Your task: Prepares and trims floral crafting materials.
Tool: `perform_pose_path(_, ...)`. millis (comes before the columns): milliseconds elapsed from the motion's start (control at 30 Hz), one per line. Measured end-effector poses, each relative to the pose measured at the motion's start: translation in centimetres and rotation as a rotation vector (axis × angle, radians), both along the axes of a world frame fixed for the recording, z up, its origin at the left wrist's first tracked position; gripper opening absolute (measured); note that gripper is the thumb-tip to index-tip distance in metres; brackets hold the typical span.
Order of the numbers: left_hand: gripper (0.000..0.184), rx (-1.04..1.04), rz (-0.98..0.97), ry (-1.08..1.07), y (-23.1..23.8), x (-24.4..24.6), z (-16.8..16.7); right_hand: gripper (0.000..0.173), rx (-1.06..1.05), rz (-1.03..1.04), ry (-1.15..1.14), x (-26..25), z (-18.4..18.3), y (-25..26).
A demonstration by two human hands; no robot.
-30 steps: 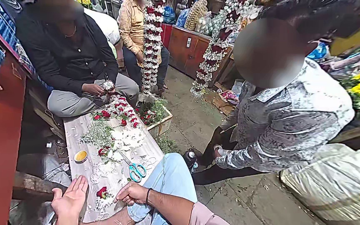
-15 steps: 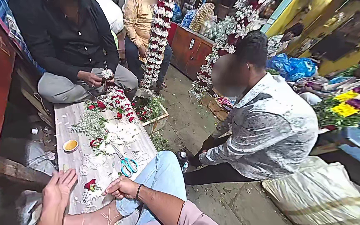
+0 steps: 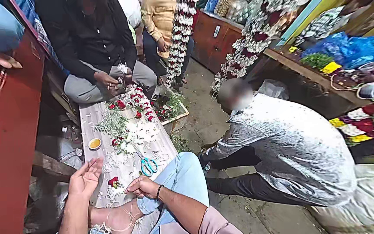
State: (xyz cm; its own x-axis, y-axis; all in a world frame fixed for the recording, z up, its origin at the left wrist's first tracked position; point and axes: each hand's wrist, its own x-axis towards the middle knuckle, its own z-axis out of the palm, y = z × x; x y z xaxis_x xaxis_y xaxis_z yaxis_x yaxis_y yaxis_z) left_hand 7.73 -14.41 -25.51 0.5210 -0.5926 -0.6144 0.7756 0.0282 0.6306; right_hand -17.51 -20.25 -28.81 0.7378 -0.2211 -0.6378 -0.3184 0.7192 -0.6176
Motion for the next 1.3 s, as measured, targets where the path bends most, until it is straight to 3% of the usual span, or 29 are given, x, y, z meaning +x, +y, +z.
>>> perform_pose_path(33, 0.037, 0.107, -0.047, -0.089, 0.1, -0.2, -0.4, 0.013, 0.003, 0.0, 0.002, 0.0, 0.0, 0.0)
perform_pose_path(100, 0.063, 0.308, -0.137, -0.367, 0.2, -0.6, -2.1, 0.013, 0.002, 0.001, 0.01, 0.0, 0.1, 0.1)
perform_pose_path(167, 0.084, 0.439, -0.109, -0.554, 0.1, -0.4, -3.3, 0.013, 0.0, -0.003, 0.004, -0.1, 0.0, 0.1)
perform_pose_path(267, 0.084, 0.567, -0.086, -0.575, 0.1, -0.8, -1.2, 0.013, -0.008, 0.003, 0.002, -0.1, -0.3, 0.2)
perform_pose_path(400, 0.092, 0.62, -0.087, -0.546, 0.3, -0.1, -3.0, 0.012, -0.02, 0.005, 0.002, 0.0, 0.0, 0.1)
perform_pose_path(700, 0.086, 0.602, -0.087, -0.397, 1.7, -1.1, -3.8, 0.012, -0.063, 0.04, 0.017, 0.0, 0.5, 0.2)
perform_pose_path(867, 0.072, 0.566, -0.029, -0.286, 1.9, -1.2, -4.6, 0.01, -0.052, 0.026, 0.023, 0.1, 0.4, 0.4)
perform_pose_path(933, 0.063, 0.57, -0.033, -0.279, 1.9, -1.1, -4.8, 0.01, -0.047, 0.023, 0.031, 0.1, 0.4, 0.4)
perform_pose_path(1300, 0.056, 0.528, -0.014, -0.239, 2.3, -0.8, -5.6, 0.011, -0.05, 0.046, 0.012, 0.1, 0.3, 0.2)
